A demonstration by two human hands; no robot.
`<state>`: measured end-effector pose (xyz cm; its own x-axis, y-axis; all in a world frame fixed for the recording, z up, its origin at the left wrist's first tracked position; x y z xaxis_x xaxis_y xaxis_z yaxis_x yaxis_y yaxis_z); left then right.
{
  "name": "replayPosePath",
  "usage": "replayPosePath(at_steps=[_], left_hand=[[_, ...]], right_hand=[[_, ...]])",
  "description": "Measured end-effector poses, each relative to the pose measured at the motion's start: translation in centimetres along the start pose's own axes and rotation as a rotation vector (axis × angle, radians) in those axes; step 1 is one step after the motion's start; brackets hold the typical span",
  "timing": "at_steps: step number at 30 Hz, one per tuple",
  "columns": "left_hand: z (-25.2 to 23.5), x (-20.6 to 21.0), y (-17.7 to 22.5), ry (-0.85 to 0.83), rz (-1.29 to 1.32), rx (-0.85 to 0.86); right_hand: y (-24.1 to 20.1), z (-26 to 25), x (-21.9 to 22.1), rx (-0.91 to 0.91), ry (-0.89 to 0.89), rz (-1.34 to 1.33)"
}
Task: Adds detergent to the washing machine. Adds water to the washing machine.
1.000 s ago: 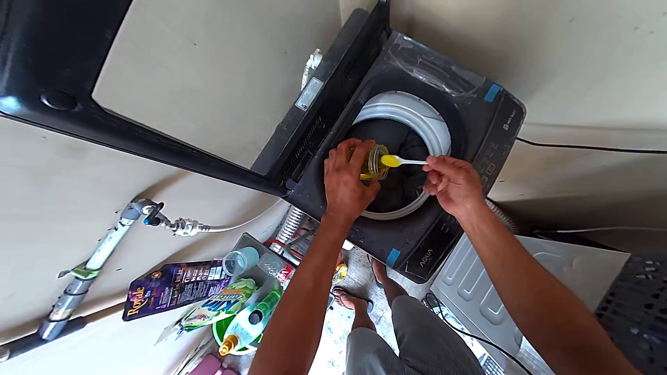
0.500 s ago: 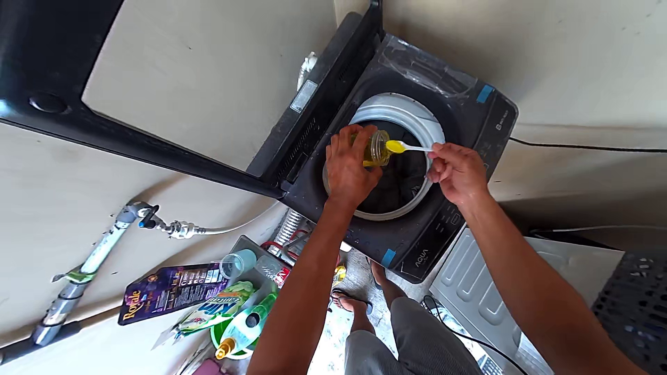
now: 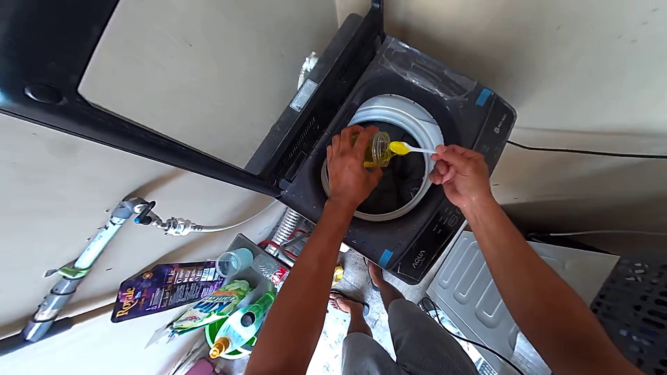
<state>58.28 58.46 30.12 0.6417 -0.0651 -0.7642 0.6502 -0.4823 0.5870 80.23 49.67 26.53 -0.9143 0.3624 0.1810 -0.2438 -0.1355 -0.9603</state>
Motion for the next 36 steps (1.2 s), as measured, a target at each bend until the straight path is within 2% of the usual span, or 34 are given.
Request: replayPosePath(at_steps=[3, 5, 7, 10, 12, 14, 17, 19, 20, 23, 25, 26, 28, 30, 32, 34, 36], left_hand=[[0.1, 0.0, 0.1, -0.007, -0.002, -0.008], [0.0, 0.4, 0.7, -0.018, -0.004, -0.002], [-0.2, 0.7, 1.2, -0.029, -0.011, 0.008], [-0.2, 0.7, 1.0, -0.024, -0.014, 0.005], [-0.2, 0.3, 0.6, -0.014, -0.009, 0.0], [-0.1, 0.2, 0.4, -0.012, -0.007, -0.002], [-0.1, 0.7, 0.7, -0.018, -0.026, 0.002], [-0.3, 1.0, 1.1, -0.029, -0.043, 0.017], [-0.4, 1.1, 1.2, -0.037, -0.049, 0.022], [-0.7, 1.0, 0.9, -0.037, -0.043, 0.018], [-0.7, 0.7, 0.3, -0.023, -0.035, 0.014], [-0.6, 0.6, 0.1, -0.02, -0.032, 0.012], [-0.6, 0.4, 0.0, -0.028, -0.03, 0.006], [-0.6, 0.5, 0.3, -0.033, -0.042, 0.013], [-0.8, 0.8, 0.9, -0.033, -0.052, 0.042], [-1.0, 1.0, 1.3, -0.046, -0.064, 0.059], [-1.2, 1.0, 1.2, -0.05, -0.064, 0.061]], right_hand=[[-2.5, 0.5, 0.3, -0.415, -0.052, 0.35], [-3.2, 0.8, 1.5, -0.554, -0.056, 0.634], [-2.6, 0.6, 2.3, -0.453, -0.101, 0.634], [-0.5, 0.0, 1.7, -0.066, -0.098, 0.185], [0.0, -0.1, 0.5, 0.044, -0.033, 0.015], [-0.5, -0.1, -0.3, -0.078, -0.017, 0.063], [-2.2, 0.4, 0.5, -0.461, -0.041, 0.529], [-2.4, 0.4, 1.5, -0.551, -0.061, 0.709], [-2.2, 0.3, 1.8, -0.491, -0.086, 0.669], [-0.5, -0.2, 1.2, -0.113, -0.107, 0.221], [-0.3, -0.3, 0.1, 0.002, -0.054, 0.058], [-0.5, -0.3, -0.3, -0.019, -0.035, 0.043], [-1.6, -0.3, -0.7, -0.196, -0.031, 0.167], [-2.7, 0.0, 0.1, -0.418, -0.047, 0.442], [-3.1, 0.1, 1.5, -0.551, -0.062, 0.689], [-2.2, -0.2, 2.3, -0.471, -0.115, 0.661], [-0.5, -0.7, 2.3, -0.167, -0.149, 0.361]])
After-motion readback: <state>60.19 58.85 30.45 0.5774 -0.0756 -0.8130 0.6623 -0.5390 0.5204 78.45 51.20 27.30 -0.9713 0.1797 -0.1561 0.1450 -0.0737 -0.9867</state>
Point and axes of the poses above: each hand's wrist, its own z-axis away from the middle knuckle, its own x-axis out of the palm, y = z × x, the point moved 5 cm from there along -z, towards the middle knuckle, and after that the axes turned 5 degrees about z, right-handed, at the moved point
